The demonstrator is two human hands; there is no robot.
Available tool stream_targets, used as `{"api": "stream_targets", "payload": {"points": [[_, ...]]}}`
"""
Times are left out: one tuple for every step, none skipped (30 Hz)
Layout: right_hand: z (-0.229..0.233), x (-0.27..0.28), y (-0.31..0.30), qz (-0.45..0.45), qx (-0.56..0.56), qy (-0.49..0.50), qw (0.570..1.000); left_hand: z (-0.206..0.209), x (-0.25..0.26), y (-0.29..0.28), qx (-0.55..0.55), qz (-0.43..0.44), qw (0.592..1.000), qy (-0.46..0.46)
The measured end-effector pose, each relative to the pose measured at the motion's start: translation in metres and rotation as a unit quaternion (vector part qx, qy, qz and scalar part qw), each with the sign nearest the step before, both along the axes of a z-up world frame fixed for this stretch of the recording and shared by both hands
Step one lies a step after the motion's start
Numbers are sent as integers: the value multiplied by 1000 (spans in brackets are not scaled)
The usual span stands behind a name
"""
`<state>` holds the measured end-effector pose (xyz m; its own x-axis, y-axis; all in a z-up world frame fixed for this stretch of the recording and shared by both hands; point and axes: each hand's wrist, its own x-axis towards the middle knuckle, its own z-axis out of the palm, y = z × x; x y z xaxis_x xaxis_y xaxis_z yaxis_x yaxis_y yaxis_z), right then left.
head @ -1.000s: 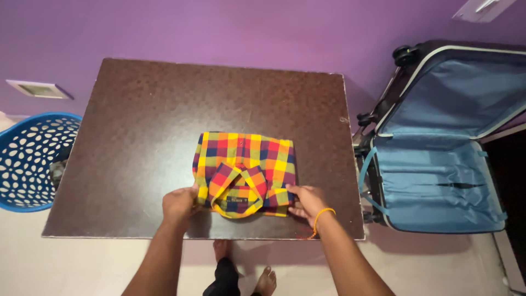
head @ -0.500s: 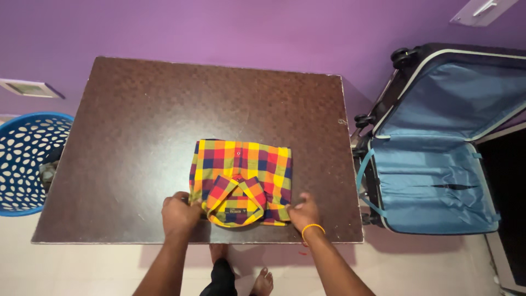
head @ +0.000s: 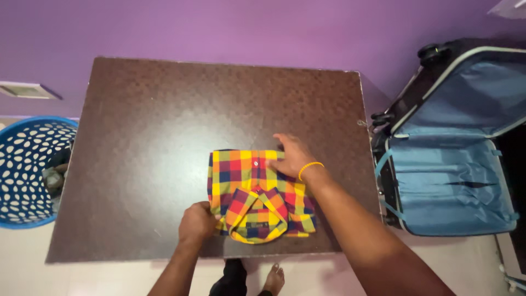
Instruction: The person takes a plaid shirt from a laundry basket, spreads it out on a table, and folds the sleeves and body into a rectangle before placing it into an open suitcase.
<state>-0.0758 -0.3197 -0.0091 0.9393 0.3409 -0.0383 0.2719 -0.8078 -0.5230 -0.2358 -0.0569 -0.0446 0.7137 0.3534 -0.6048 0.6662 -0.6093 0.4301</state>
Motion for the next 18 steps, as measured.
{"api": "stream_targets", "payload": {"points": [[0,9,10,-9,9,88,996,3,5,3,22,-22,1000,-3],[-1,15,18,-17,18,176,984,6,11,6,44,-44,998,-4],[-4,20,23,-17,17,177,984,7,21,9,43,-45,998,-3],[-10,24,28,-23,-35,199,979,8,31,15,6,-35,997,-72],[-19,28,32,-28,-88,220,971,8,42,20,-29,-24,989,-141],[-30,31,33,-28,-87,221,971,9,55,27,-29,-24,990,-139],[-42,32,30,-75,-54,265,960,9,68,33,-31,-2,970,-243],[-56,29,22,-122,-24,310,943,10,77,36,-35,19,939,-341],[-69,23,11,-179,28,294,939,11,81,39,-37,18,940,-338],[-81,17,-2,-234,81,271,930,13,86,44,-23,37,932,-360],[-91,3,-13,-298,101,233,920,13,91,48,-10,56,923,-382],[-100,-15,-20,-360,122,192,905,11,93,50,-11,55,922,-383],[-106,-37,-22,-426,268,194,842,8,88,52,-28,93,925,-368],[-107,-60,-24,-481,408,188,753,2,83,52,-46,130,926,-352],[-106,-81,-21,-526,442,184,703,-5,78,51,-49,126,925,-354],[-102,-90,-19,-570,474,179,647,-13,73,48,-61,151,934,-319],[-94,-107,-20,-560,469,240,640,-20,69,43,-73,175,940,-283],[-86,-127,-19,-548,463,299,629,-26,64,37,-77,170,940,-284]]}}
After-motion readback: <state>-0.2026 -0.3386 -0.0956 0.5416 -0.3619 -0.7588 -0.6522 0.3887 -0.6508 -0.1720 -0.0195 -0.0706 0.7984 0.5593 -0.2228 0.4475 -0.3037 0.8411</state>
